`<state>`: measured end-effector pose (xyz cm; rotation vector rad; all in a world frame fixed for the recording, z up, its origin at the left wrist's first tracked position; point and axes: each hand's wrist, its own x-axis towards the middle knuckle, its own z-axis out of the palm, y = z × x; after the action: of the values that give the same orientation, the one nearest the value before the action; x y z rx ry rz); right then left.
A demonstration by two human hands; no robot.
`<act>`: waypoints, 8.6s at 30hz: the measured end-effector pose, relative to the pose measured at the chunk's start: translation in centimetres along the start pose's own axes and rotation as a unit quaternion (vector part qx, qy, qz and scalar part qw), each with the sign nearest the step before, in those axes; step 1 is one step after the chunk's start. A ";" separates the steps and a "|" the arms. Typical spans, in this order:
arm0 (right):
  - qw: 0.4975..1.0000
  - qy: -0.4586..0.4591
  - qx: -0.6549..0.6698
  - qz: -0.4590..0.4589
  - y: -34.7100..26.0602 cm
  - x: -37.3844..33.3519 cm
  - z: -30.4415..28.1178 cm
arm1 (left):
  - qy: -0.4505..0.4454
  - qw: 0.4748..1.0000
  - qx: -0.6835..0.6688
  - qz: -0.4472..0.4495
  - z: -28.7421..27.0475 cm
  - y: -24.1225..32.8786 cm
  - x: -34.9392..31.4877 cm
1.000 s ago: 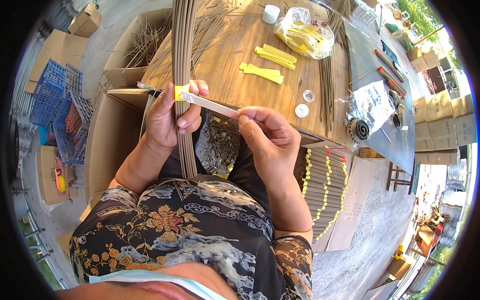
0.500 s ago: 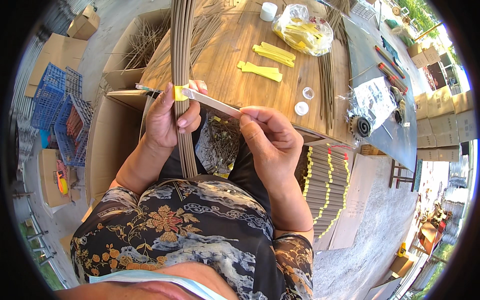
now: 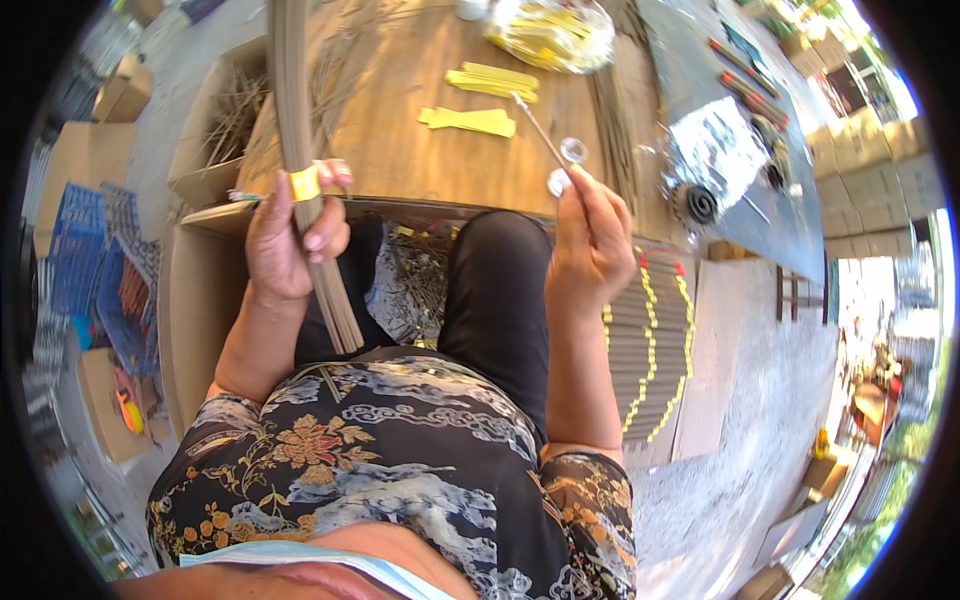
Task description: The person gathers thin sticks, aligns them into a bundle, and secures the bundle with a yellow rubber band. The person repeats this process multiple times, placing the finished bundles on the table.
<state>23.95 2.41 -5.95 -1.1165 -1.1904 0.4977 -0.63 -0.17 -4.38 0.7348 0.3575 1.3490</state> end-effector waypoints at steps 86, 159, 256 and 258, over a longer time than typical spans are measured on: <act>0.904 -0.352 0.205 0.131 -4.8 -1.5 9.7 | 0.214 0.759 0.581 0.199 0.3 -3.4 0.3; 0.889 -0.443 0.090 0.079 -6.0 -5.9 13.8 | 0.162 0.951 0.163 0.207 3.4 5.2 1.3; 0.820 -0.534 0.096 0.180 -7.7 -5.2 12.3 | 0.035 0.987 0.136 0.072 2.3 4.5 0.0; 0.811 -0.544 0.067 0.205 -7.8 -5.3 12.1 | 0.026 0.991 0.122 0.053 1.9 4.6 -0.1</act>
<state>9.34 -0.05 -2.05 -0.9438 -1.8333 1.6891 -2.90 -0.62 0.03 0.9332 0.5372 1.4406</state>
